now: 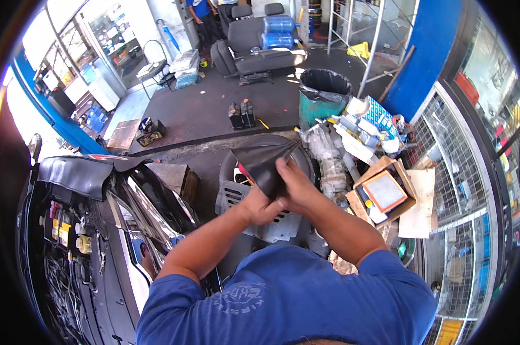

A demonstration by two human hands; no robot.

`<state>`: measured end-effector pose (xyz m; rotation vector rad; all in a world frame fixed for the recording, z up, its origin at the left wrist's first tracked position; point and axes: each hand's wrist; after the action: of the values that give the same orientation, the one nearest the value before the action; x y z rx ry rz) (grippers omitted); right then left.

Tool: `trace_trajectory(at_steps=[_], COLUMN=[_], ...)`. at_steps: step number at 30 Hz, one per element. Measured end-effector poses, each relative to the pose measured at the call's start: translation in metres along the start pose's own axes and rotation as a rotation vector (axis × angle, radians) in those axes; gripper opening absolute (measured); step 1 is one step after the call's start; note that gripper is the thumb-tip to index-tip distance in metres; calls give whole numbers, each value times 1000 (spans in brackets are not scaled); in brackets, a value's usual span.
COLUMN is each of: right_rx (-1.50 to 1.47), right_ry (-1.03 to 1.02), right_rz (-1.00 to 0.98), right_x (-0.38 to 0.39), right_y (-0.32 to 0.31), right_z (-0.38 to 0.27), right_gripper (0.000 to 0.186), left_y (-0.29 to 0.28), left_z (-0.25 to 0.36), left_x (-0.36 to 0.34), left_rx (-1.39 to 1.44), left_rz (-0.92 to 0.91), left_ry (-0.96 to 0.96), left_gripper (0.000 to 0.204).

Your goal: Repairing or maintaining a car engine, including inspecting components and cleaning a funnel for oil addition.

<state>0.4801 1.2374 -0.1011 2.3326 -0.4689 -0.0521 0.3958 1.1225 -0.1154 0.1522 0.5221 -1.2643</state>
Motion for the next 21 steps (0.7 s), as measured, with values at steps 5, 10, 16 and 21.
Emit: trace_trajectory(at_steps=[5, 10, 16, 21], right_rx=[329, 38, 11, 91], right_ry=[-580, -157, -4, -385], right_rz=[-226, -173, -214, -404], right_x=[-20, -20, -28, -43], right_y=[-21, -1, -28, -17], right_z=[-20, -22, -12, -24], right_gripper=[81, 64, 63, 63], left_y=[20, 3, -8, 25], left_z=[63, -18, -4, 41], left_x=[-14, -17, -21, -26], left_rx=[1185, -138, 71, 927], left_rz=[399, 30, 23, 326], left_ry=[-261, 49, 69, -36], left_gripper=[88, 90, 78, 84])
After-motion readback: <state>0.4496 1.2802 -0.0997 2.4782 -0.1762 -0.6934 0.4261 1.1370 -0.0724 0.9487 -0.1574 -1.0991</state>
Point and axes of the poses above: each hand's wrist, its own x-axis away from the middle knuckle, its own y-axis out of the palm, z = x × y, and after that the axes turned 5 degrees about y, right-handed
